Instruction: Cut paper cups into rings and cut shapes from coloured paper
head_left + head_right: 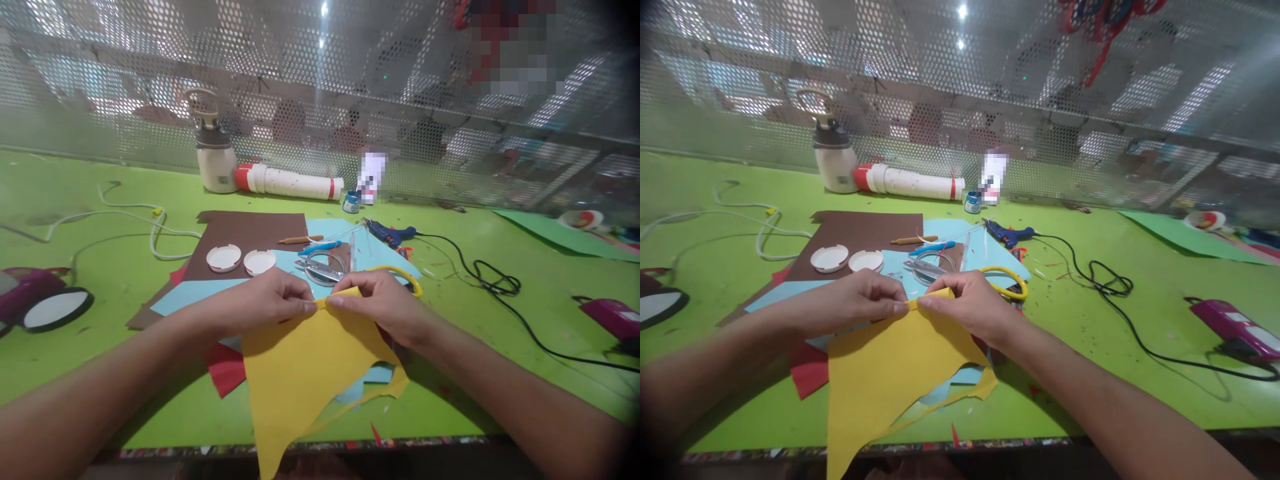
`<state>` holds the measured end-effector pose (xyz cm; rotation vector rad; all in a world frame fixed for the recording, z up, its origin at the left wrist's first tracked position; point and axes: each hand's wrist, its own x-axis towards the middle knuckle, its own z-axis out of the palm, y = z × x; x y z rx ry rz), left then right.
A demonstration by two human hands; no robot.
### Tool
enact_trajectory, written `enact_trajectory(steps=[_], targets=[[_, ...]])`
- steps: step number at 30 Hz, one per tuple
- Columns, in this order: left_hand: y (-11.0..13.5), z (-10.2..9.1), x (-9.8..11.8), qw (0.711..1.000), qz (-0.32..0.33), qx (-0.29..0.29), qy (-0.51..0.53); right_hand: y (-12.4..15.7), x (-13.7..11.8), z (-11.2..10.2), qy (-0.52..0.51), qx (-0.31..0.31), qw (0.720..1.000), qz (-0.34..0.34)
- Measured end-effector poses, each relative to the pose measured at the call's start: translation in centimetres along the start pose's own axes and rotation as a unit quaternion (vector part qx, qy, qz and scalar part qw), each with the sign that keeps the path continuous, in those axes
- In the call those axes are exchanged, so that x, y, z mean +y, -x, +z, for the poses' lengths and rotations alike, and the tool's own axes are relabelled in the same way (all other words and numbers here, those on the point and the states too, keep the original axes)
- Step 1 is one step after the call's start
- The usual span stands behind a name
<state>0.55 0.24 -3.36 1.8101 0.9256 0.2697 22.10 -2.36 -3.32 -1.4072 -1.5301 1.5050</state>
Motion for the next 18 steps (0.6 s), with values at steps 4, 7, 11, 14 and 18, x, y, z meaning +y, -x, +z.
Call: enact_trajectory(steps=[4, 7, 11, 14, 18], targets=[[0.05, 0.37, 0.35, 1.000, 0.004, 0.002, 0.010, -0.08, 0.27, 0.23, 0.015, 0.020, 1.000, -0.015], [-0.03, 0.73, 0.49, 1.000, 0.013, 0.021, 0.006, -0.05, 0.21, 0.47, 0.022, 0.029, 0.999, -0.025], [-0.26, 1.01, 0.35, 0.998, 0.023, 0.046, -0.019, -0.05, 0.05, 0.52, 0.014, 0.034, 0.999, -0.032], [-0.25, 1.01, 0.34, 0.999, 0.020, 0.036, -0.017, -0.03, -0.04, 0.37, 0.004, 0.035, 0.999, -0.029], [-0.03, 0.91, 0.60, 1.000, 0.012, 0.019, 0.007, 0.11, -0.31, 0.15, -0.034, 0.026, 0.999, -0.013]])
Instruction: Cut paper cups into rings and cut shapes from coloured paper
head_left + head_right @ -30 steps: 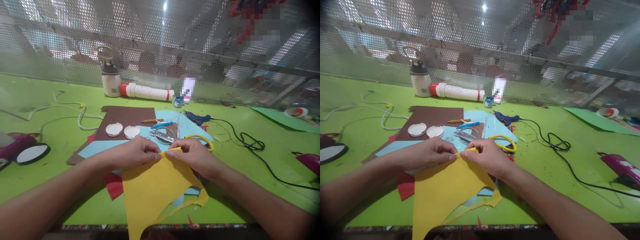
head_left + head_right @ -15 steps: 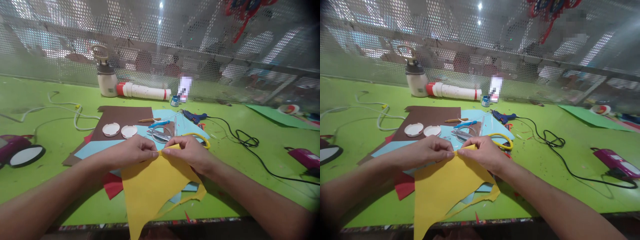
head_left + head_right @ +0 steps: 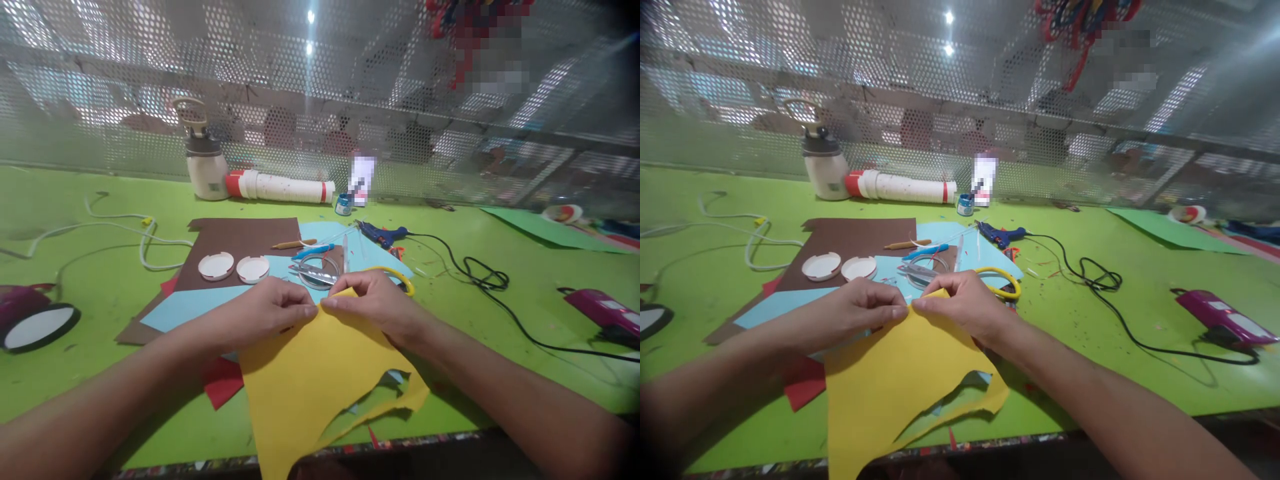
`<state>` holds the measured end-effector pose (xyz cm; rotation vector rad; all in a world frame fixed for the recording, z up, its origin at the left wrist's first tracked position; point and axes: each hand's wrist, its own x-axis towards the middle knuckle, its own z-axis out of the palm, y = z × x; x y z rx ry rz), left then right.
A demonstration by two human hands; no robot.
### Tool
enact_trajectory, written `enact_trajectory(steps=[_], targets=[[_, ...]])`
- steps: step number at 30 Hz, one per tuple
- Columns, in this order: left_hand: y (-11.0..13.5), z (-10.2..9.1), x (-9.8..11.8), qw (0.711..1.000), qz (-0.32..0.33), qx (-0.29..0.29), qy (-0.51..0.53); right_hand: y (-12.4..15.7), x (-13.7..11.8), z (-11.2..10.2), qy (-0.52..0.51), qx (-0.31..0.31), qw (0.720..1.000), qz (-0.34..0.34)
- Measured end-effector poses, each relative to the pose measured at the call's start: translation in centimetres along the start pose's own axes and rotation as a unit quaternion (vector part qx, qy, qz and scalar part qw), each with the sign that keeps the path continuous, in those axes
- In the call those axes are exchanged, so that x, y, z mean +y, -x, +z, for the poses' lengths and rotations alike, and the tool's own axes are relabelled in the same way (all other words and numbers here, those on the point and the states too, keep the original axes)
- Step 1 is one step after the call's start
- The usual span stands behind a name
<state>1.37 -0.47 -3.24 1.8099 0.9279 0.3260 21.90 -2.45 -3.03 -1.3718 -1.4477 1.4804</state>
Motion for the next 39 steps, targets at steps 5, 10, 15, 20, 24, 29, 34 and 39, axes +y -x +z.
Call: enact_trajectory(steps=[5, 10, 15, 20, 24, 29, 34, 39], targets=[[0.1, -0.1, 0.3, 1.000, -0.012, -0.001, 0.023, -0.1, -0.2, -0.3, -0.047, 0.000, 0.999, 0.000], [0.1, -0.2, 0.3, 0.997, -0.002, -0.007, 0.072, -0.5, -0.1, -1.0, -0.082, 0.021, 0.996, -0.021], [0.1, -0.5, 0.2, 0.995, -0.010, -0.011, 0.094, -0.9, -0.1, -1.4, -0.098, 0.021, 0.994, -0.030], [0.2, -0.8, -0.1, 0.997, -0.024, 0.000, 0.079, -1.0, -0.2, -1.9, -0.105, 0.024, 0.994, -0.033], [0.2, -1.1, -0.1, 0.995, -0.037, 0.003, 0.088, -1.0, -0.2, -2.2, -0.093, 0.023, 0.995, -0.039], [0.1, -1.3, -0.3, 0.996, -0.010, -0.009, 0.086, -1.1, -0.1, -2.3, -0.080, 0.009, 0.996, -0.040], [0.1, -1.4, -0.4, 0.997, -0.013, -0.016, 0.079, -1.1, -0.2, -2.4, -0.070, 0.002, 0.996, -0.046], [0.1, -1.1, 0.1, 0.992, -0.030, 0.000, 0.120, -1.0, -0.2, -2.2, -0.056, 0.000, 0.997, -0.046]])
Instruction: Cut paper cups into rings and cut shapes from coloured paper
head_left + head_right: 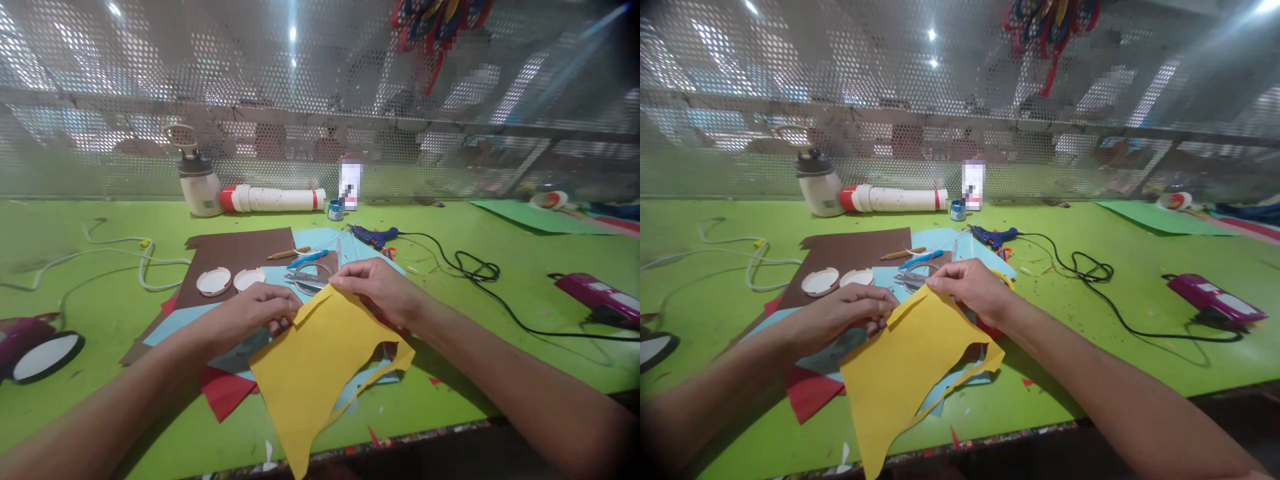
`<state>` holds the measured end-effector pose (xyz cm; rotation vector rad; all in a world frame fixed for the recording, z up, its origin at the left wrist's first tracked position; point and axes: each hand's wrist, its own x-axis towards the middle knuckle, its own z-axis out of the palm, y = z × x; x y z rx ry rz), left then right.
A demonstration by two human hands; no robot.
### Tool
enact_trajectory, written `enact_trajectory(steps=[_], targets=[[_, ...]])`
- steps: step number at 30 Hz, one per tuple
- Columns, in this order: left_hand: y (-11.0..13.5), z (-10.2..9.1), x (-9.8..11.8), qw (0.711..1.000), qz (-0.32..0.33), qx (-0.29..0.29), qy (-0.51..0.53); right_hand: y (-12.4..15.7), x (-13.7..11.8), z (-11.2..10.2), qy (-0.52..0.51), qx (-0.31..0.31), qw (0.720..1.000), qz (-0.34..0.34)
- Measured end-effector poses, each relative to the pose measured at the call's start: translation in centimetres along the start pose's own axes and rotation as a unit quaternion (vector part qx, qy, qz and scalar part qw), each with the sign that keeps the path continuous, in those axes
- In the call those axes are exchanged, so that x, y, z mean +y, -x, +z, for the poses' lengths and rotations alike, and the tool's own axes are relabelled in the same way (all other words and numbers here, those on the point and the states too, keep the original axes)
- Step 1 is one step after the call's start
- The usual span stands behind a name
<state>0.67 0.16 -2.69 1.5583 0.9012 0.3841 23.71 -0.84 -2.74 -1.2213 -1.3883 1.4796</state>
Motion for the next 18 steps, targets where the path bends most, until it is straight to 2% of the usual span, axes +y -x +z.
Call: enact_trajectory(steps=[5, 11, 18], targets=[[-0.2, 0.4, -0.5, 0.999, 0.032, 0.022, -0.019, 0.4, 0.1, 0.8, 0.004, -0.004, 1.000, 0.006], [-0.5, 0.3, -1.5, 1.000, 0.015, 0.011, -0.024, 0.2, 0.5, 1.0, -0.002, -0.009, 1.000, 0.008], [-0.2, 0.6, -0.4, 1.000, 0.006, 0.007, -0.028, -0.5, 0.7, 0.2, -0.040, -0.016, 0.999, -0.003]])
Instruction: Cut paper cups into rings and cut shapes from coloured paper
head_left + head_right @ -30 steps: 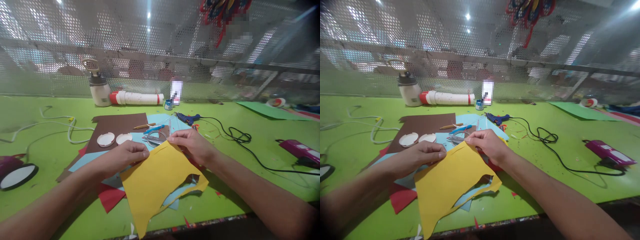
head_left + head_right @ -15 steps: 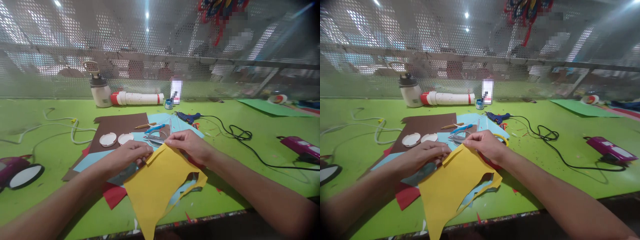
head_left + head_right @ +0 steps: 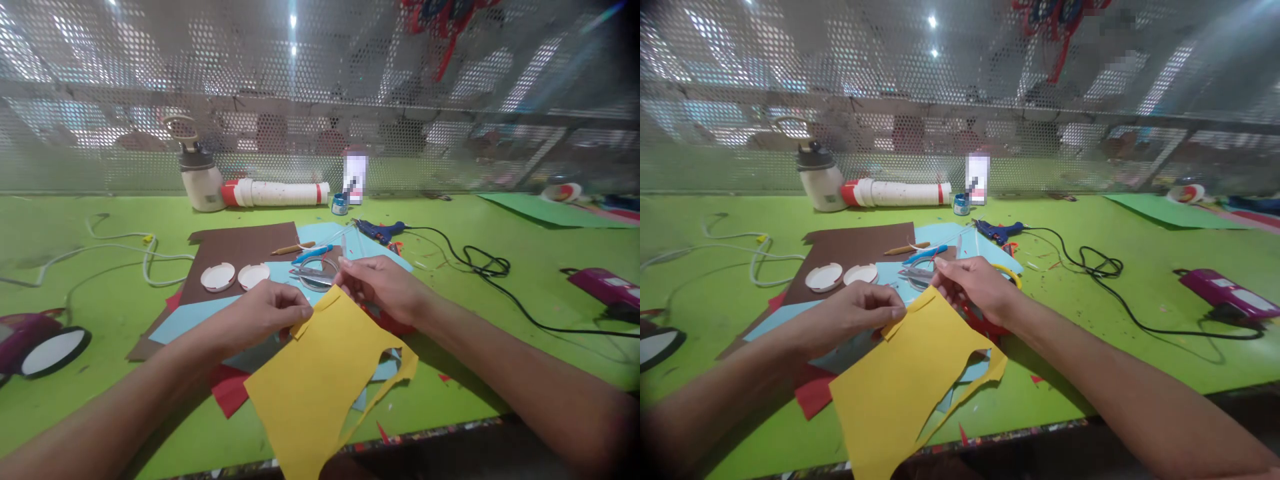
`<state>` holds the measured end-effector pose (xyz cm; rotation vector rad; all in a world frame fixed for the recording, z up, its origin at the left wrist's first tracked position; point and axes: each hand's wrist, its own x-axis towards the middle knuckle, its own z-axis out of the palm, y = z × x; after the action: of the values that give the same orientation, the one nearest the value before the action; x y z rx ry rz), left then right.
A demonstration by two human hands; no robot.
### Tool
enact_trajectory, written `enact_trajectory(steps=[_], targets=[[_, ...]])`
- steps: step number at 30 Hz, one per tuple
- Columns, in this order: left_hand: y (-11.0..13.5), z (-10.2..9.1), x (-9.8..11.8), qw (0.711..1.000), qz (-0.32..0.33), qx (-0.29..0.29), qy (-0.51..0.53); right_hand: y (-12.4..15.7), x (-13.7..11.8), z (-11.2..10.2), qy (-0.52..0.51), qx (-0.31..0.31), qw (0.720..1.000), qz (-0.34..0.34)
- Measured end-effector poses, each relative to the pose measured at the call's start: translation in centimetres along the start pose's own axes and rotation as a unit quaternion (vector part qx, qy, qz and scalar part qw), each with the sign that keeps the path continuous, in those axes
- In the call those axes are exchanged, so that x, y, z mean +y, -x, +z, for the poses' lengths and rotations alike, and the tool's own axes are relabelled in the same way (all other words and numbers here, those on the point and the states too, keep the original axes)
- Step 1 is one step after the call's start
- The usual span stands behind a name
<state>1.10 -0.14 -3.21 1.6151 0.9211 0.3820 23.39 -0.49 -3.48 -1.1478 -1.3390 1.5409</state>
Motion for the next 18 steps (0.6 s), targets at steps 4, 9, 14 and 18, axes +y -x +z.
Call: enact_trajectory(steps=[4, 9, 14, 18], targets=[[0.05, -0.06, 0.21, 1.000, -0.006, 0.005, 0.017, -0.01, -0.09, 0.07, -0.007, -0.011, 1.000, 0.010], [0.03, -0.25, -0.10, 1.000, -0.011, -0.001, 0.027, 0.26, 0.06, 0.21, 0.011, -0.037, 0.999, 0.024], [-0.16, -0.28, -0.24, 1.000, 0.001, 0.000, 0.019, 0.55, 0.01, 0.13, 0.067, -0.047, 0.996, 0.021], [-0.08, -0.22, -0.04, 1.000, -0.008, -0.003, 0.023, 0.51, -0.02, 0.27, 0.096, -0.048, 0.994, 0.017]])
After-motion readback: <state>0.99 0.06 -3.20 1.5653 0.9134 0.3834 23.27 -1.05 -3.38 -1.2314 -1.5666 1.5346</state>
